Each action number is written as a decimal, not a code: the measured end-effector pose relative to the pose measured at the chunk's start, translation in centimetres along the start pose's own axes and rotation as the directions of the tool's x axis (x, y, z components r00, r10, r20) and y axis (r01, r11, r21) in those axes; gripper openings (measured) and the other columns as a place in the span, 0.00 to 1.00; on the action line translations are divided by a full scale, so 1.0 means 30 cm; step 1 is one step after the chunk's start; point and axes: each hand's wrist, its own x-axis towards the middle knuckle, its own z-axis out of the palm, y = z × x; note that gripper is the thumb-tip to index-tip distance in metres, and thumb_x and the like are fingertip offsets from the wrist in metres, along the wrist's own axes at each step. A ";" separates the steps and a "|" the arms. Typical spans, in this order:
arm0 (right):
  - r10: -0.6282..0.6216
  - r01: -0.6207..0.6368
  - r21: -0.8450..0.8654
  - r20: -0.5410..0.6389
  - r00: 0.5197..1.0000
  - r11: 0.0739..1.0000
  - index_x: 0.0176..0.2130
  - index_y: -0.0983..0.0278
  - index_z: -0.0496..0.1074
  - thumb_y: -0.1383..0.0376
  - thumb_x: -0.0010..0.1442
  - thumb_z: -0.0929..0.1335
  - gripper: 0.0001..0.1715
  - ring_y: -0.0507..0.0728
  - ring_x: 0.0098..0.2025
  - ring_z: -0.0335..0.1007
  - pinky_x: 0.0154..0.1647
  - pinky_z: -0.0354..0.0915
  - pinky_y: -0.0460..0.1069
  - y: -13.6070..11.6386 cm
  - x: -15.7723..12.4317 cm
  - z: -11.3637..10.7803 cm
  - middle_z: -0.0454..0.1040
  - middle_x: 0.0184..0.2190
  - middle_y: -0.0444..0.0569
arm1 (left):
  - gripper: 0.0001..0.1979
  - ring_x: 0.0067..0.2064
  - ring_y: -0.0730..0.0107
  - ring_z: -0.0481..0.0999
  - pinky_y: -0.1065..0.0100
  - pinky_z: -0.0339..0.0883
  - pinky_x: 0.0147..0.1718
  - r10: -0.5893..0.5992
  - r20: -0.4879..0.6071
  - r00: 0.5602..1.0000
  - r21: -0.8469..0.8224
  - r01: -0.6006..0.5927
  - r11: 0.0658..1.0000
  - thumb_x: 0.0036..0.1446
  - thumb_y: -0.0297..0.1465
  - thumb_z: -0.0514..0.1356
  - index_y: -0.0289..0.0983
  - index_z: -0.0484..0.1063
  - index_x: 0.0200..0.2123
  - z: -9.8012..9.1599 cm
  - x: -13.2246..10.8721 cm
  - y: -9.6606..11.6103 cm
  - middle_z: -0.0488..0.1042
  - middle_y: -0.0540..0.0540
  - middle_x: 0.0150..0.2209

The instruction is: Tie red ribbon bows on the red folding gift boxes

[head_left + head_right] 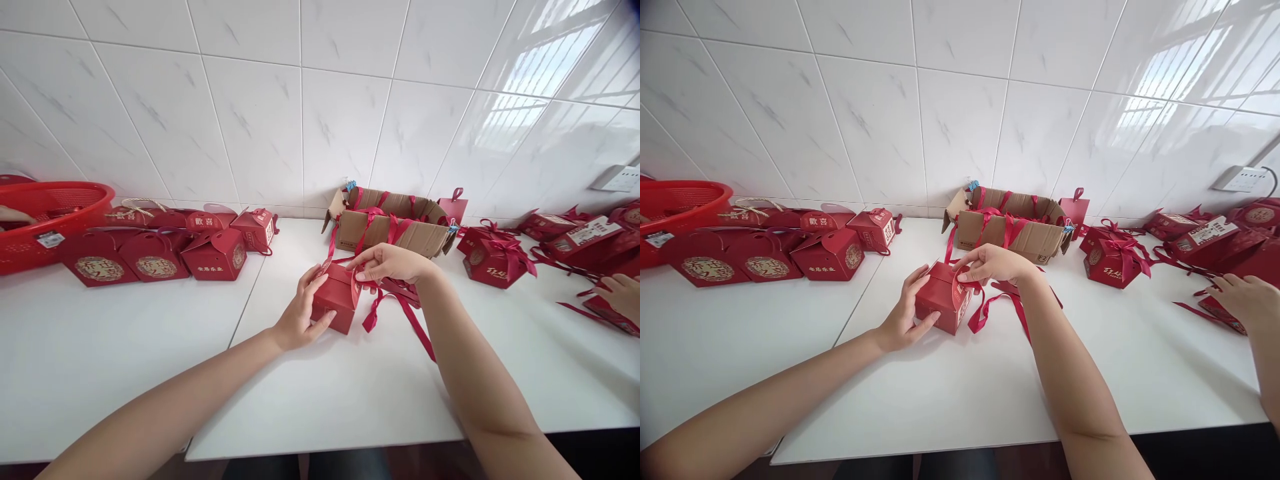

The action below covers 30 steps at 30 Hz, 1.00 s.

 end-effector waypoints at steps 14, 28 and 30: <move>-0.060 0.044 0.125 0.129 0.990 0.991 0.35 0.64 0.76 0.53 0.51 0.72 0.18 0.48 0.25 0.64 0.27 0.62 0.45 -0.011 -0.013 -0.003 0.69 0.22 0.42 | 0.38 0.66 0.52 0.44 0.43 0.51 0.61 0.080 0.038 0.996 -0.067 -0.077 0.995 0.55 0.22 0.57 0.41 0.42 0.64 -0.004 0.010 0.019 0.42 0.36 0.65; -0.264 0.264 -0.057 -0.407 0.875 0.963 0.32 0.61 0.75 0.51 0.55 0.69 0.16 0.57 0.38 0.69 0.38 0.64 0.52 -0.137 -0.126 0.046 0.73 0.34 0.49 | 0.36 0.66 0.52 0.45 0.43 0.52 0.60 0.056 0.033 0.998 -0.073 -0.053 0.996 0.57 0.23 0.56 0.42 0.43 0.64 -0.001 0.003 0.014 0.44 0.35 0.65; -0.427 0.481 -0.067 -0.577 0.696 0.874 0.32 0.57 0.74 0.53 0.58 0.67 0.11 0.58 0.40 0.70 0.40 0.64 0.54 -0.152 -0.186 0.046 0.72 0.33 0.47 | 0.35 0.66 0.53 0.44 0.44 0.52 0.60 0.044 0.032 0.999 -0.079 -0.041 0.996 0.57 0.24 0.55 0.42 0.43 0.64 0.000 0.002 0.013 0.44 0.36 0.65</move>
